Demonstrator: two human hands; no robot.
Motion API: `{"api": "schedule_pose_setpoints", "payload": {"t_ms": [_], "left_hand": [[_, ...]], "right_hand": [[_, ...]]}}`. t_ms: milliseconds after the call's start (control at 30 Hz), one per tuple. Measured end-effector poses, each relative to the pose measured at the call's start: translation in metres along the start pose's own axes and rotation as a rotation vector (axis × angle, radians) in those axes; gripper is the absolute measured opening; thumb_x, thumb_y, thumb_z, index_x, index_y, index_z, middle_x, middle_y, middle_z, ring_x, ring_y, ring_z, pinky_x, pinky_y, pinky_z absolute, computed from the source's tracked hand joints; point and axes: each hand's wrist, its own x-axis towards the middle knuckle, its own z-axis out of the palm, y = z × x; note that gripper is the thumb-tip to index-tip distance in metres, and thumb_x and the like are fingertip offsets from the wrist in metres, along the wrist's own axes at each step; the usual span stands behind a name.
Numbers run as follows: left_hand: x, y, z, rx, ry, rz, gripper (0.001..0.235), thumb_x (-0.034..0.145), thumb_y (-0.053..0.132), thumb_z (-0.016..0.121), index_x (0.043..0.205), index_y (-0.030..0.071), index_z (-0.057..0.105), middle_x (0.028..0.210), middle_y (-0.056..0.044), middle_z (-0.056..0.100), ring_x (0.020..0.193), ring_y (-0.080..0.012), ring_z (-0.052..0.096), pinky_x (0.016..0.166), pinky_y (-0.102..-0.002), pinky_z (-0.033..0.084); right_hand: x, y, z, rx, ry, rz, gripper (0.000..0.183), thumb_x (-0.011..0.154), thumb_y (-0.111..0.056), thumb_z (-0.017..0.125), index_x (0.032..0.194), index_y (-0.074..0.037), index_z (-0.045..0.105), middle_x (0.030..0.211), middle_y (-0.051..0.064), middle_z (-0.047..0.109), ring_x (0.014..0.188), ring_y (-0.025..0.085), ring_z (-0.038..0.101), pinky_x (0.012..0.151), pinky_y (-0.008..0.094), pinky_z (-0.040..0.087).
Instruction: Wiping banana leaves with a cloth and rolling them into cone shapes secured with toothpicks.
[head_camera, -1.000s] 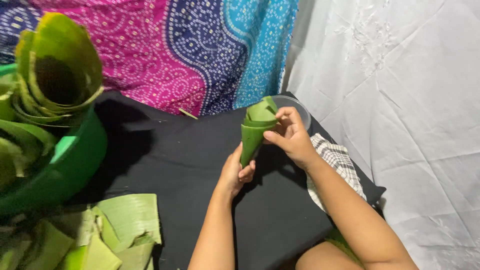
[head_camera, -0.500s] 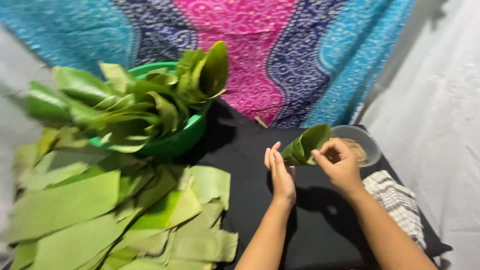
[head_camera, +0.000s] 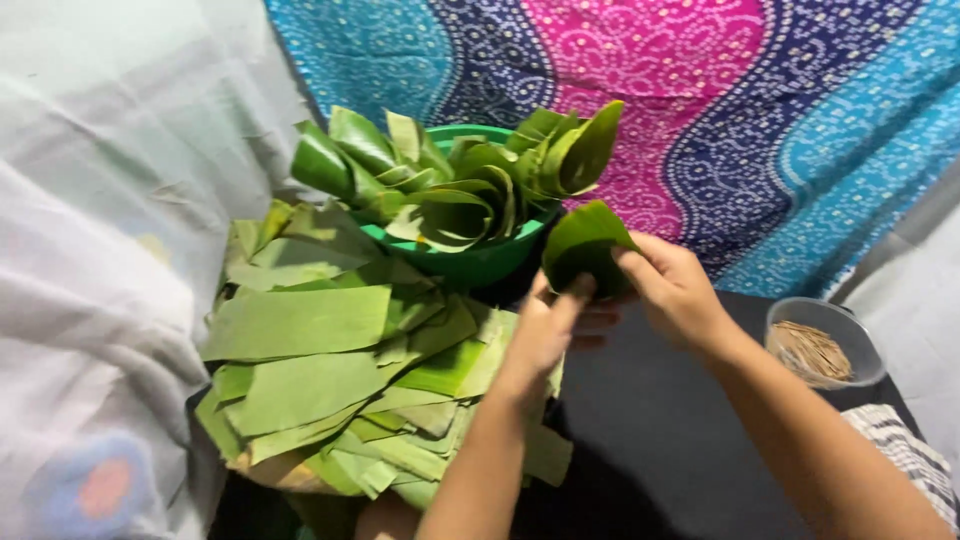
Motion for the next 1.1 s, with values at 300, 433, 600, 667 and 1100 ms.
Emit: {"api": "schedule_pose_setpoints", "payload": {"t_ms": [300, 433, 600, 667, 1100], "left_hand": [[-0.07, 0.19, -0.077, 0.51, 0.339, 0.399, 0.05, 0.091, 0.056, 0.064, 0.107, 0.009, 0.055, 0.067, -0.02, 0.071, 0.047, -0.0291, 0.072, 0.037, -0.036, 0.056], [-0.029, 0.192, -0.133, 0.276, 0.431, 0.456, 0.047, 0.095, 0.047, 0.055, 0.11, 0.003, 0.063, 0.077, -0.009, 0.071, 0.051, -0.0142, 0.067, 0.042, -0.022, 0.04], [0.018, 0.165, -0.178, 0.288, 0.517, 0.213, 0.05, 0.102, 0.042, 0.046, 0.13, 0.002, 0.058, 0.107, -0.012, 0.073, 0.074, -0.0177, 0.077, 0.055, -0.027, 0.061], [0.001, 0.172, -0.143, 0.474, 0.544, 0.149, 0.069, 0.098, 0.056, 0.044, 0.135, 0.0, 0.057, 0.123, -0.016, 0.068, 0.104, -0.0248, 0.067, 0.084, -0.037, 0.054], [0.079, 0.082, -0.297, 0.325, 0.803, 0.312, 0.054, 0.1, 0.028, 0.062, 0.133, -0.015, 0.056, 0.134, -0.034, 0.05, 0.112, -0.0463, 0.064, 0.078, -0.054, 0.066]], "right_hand": [[0.086, -0.15, 0.122, 0.234, -0.167, -0.114, 0.027, 0.102, -0.022, 0.06, 0.119, -0.003, 0.07, 0.099, 0.014, 0.071, 0.085, 0.026, 0.069, 0.062, 0.051, 0.068], [0.117, -0.16, 0.171, 0.045, -0.201, -0.129, 0.028, 0.098, -0.023, 0.056, 0.107, -0.001, 0.071, 0.083, 0.003, 0.068, 0.067, 0.008, 0.062, 0.059, 0.025, 0.068], [0.164, -0.078, 0.214, -0.352, -0.074, -0.092, 0.024, 0.092, -0.028, 0.065, 0.088, -0.007, 0.076, 0.078, 0.018, 0.073, 0.084, 0.04, 0.073, 0.069, 0.06, 0.057], [0.175, -0.058, 0.217, -0.327, -0.087, -0.016, 0.023, 0.092, -0.027, 0.064, 0.094, -0.008, 0.077, 0.081, 0.015, 0.075, 0.076, 0.03, 0.075, 0.063, 0.046, 0.063], [0.105, -0.059, 0.143, 0.177, 0.359, -0.019, 0.025, 0.091, -0.013, 0.066, 0.114, -0.003, 0.069, 0.101, 0.021, 0.066, 0.085, 0.022, 0.065, 0.061, 0.033, 0.066]]}}
